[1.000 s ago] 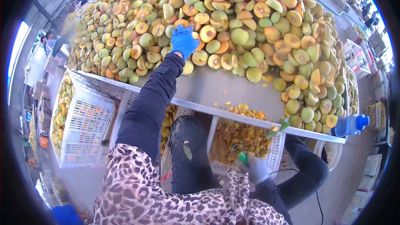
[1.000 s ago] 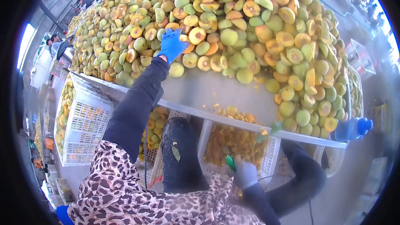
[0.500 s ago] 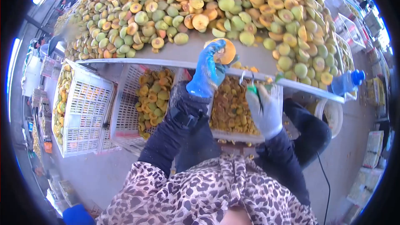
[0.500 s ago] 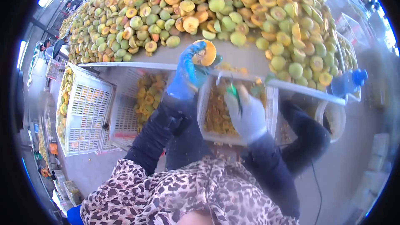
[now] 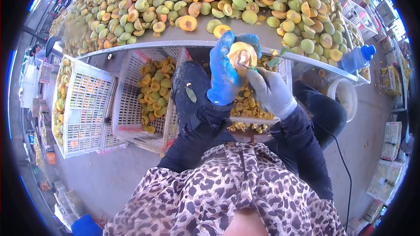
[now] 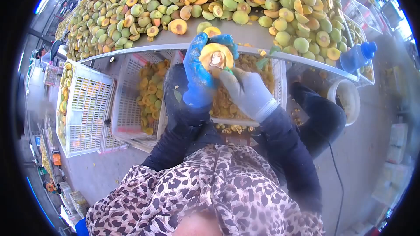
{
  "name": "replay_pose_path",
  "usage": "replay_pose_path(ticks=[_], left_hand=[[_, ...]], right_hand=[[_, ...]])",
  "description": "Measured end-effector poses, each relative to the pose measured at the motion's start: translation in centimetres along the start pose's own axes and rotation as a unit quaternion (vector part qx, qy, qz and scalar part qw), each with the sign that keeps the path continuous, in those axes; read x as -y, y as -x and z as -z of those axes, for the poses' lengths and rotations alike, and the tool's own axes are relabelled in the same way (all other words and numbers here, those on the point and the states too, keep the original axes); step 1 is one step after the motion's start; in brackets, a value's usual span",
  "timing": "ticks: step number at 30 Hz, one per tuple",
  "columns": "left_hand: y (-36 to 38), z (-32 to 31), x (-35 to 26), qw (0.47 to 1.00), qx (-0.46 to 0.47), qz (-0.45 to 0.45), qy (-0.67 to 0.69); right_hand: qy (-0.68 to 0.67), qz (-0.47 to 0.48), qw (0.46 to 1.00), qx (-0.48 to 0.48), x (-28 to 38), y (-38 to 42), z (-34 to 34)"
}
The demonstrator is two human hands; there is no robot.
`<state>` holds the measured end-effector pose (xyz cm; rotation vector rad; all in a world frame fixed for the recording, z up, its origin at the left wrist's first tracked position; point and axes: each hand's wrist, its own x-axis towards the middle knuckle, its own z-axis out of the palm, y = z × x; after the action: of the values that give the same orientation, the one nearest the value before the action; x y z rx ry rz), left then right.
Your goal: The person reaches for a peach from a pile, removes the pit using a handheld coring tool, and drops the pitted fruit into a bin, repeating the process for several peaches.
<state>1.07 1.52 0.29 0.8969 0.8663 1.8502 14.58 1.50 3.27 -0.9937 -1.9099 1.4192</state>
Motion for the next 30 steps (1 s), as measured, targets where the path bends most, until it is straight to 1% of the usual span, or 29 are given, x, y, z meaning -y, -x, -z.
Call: replay_pose_path(ticks=[1,2,3,4,5,6,7,9,10,11,12,13,14,15,16,17,18,19,20,21,22,23,24,25,26,27,28,29,30], left_hand=[[0.0,-0.3,0.3,0.998,-0.040,0.033,0.032],[-0.2,-0.3,0.9,0.995,-0.077,0.028,0.058],[-0.1,0.1,1.2,0.995,-0.078,0.024,0.058],[0.0,-0.1,0.3,0.995,-0.018,0.046,0.082],[0.2,-0.4,-0.4,0.991,0.042,0.070,0.106],[0.2,-0.6,-0.6,0.982,0.021,0.119,0.146],[0.1,-0.8,-0.8,0.981,0.024,0.123,0.148],[0.4,-1.0,-0.8,0.984,0.035,0.117,0.133],[0.2,-0.9,-0.1,0.989,0.031,0.104,0.098],[0.0,-0.6,0.2,0.988,0.033,0.110,0.098],[-0.1,-0.1,0.4,0.994,0.067,0.080,-0.014],[-0.1,0.0,0.6,0.986,0.101,0.046,-0.125],[0.3,-0.7,0.9,0.994,0.078,0.052,0.049],[0.7,-0.9,1.2,0.994,0.079,0.056,0.051],[1.0,-1.0,1.4,0.997,0.048,0.051,0.043],[1.0,-1.2,1.5,0.998,0.016,0.044,0.035],[0.6,-0.5,0.9,0.988,0.054,0.143,0.027],[0.8,-0.5,0.8,0.987,0.057,0.150,0.027],[0.8,-0.6,0.8,0.993,0.091,0.063,-0.027],[1.0,-0.7,0.9,0.989,0.123,-0.027,-0.081],[1.3,-1.0,2.0,0.997,0.035,-0.046,-0.059],[1.2,-0.3,2.2,0.997,0.034,-0.045,-0.060],[0.7,0.8,2.0,0.989,0.141,0.048,0.007],[0.2,1.5,2.0,0.957,0.245,0.141,0.073],[0.6,5.0,6.7,0.913,0.224,-0.185,-0.285],[0.5,4.6,6.1,0.913,0.228,-0.182,-0.286],[0.4,3.5,4.8,0.952,0.270,-0.089,-0.112],[0.6,2.3,3.6,0.952,0.298,0.007,0.067],[1.5,1.0,2.6,0.969,0.170,0.126,0.129]], right_hand=[[0.002,0.005,1.000,0.000,0.8,0.1,0.7],[-0.021,-0.094,0.994,0.056,1.8,0.3,1.4],[-0.043,-0.194,0.974,0.111,2.2,0.4,1.9],[0.012,-0.089,0.992,0.084,1.2,0.5,1.5],[0.011,-0.091,0.992,0.083,0.9,0.7,1.9],[-0.071,-0.162,0.976,0.129,0.6,0.8,2.6],[-0.153,-0.229,0.946,0.171,0.4,0.9,3.1],[-0.156,-0.229,0.948,0.159,0.8,1.3,2.7],[-0.069,-0.198,0.967,0.144,0.8,1.2,2.5],[0.016,-0.165,0.978,0.126,0.7,1.2,2.4],[0.002,-0.217,0.967,0.131,0.8,1.4,2.6],[0.000,-0.221,0.967,0.127,0.4,1.6,2.7],[-0.069,-0.219,0.965,0.130,0.0,1.7,2.7],[-0.139,-0.216,0.957,0.133,-0.2,1.8,2.6],[-0.096,-0.243,0.956,0.130,0.1,1.6,2.5],[-0.095,-0.245,0.956,0.129,0.2,1.4,2.9],[-0.084,-0.265,0.949,0.147,0.2,1.5,3.2],[-0.074,-0.288,0.940,0.165,0.1,1.8,3.4],[-0.117,-0.292,0.931,0.186,-0.1,2.0,3.8],[-0.119,-0.295,0.930,0.184,-0.1,2.3,3.6],[-0.178,-0.295,0.922,0.177,0.0,2.5,3.1],[-0.236,-0.293,0.911,0.171,0.1,2.6,2.8],[-0.236,-0.292,0.911,0.172,0.0,2.5,2.9],[-0.171,-0.298,0.918,0.197,-0.2,2.5,3.2],[-0.108,-0.303,0.921,0.221,-0.5,2.7,3.4],[-0.112,-0.304,0.920,0.219,-1.0,3.0,3.3],[-0.254,-0.335,0.874,0.243,-1.6,3.1,3.3],[-0.388,-0.360,0.807,0.263,-2.2,3.2,3.2],[-0.387,-0.359,0.807,0.265,-2.7,3.3,3.0]])
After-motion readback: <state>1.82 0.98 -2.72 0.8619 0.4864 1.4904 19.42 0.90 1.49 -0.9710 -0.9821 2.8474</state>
